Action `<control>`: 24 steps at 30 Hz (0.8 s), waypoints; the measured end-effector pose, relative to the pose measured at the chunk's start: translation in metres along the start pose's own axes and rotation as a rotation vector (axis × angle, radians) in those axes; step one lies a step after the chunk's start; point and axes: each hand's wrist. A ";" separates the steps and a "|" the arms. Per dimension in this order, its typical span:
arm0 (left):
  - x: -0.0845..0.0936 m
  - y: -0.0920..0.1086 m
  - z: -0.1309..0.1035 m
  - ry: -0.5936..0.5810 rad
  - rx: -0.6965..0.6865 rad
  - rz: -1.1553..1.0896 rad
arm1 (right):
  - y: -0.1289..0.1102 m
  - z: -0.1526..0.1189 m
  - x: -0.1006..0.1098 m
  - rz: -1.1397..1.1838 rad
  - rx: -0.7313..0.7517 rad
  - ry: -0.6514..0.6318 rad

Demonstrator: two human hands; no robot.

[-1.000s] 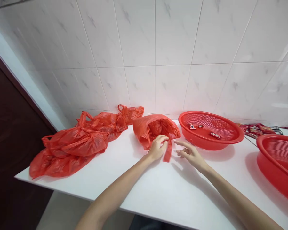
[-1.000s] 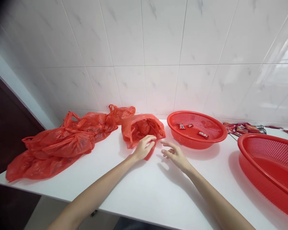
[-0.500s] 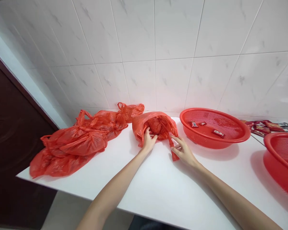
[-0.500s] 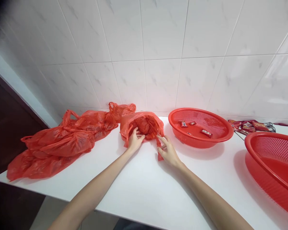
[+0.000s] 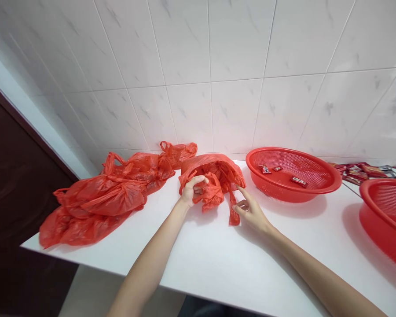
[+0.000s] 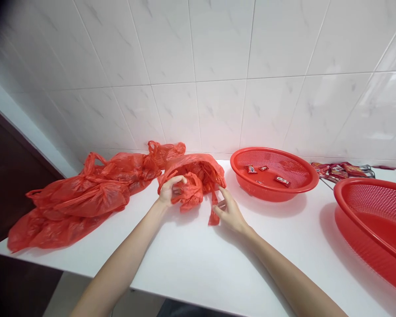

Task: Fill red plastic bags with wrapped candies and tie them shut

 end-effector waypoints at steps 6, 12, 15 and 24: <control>-0.001 0.003 -0.014 -0.224 0.045 -0.149 | -0.009 -0.007 0.000 -0.166 0.116 0.175; -0.018 -0.009 -0.029 -0.369 0.057 -0.236 | -0.030 -0.020 -0.006 0.143 0.012 -0.060; -0.025 -0.015 -0.037 -0.466 0.101 -0.258 | -0.032 -0.024 -0.012 0.367 -0.164 -0.329; -0.022 -0.027 -0.025 -0.233 0.179 0.360 | -0.025 0.003 0.031 0.441 -0.252 -0.031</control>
Point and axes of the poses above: each hand's wrist, its own z-axis towards the middle knuckle, its own x-axis out of the back of the hand, y = z × x, and after that the axes turned 6 degrees about y, right-handed
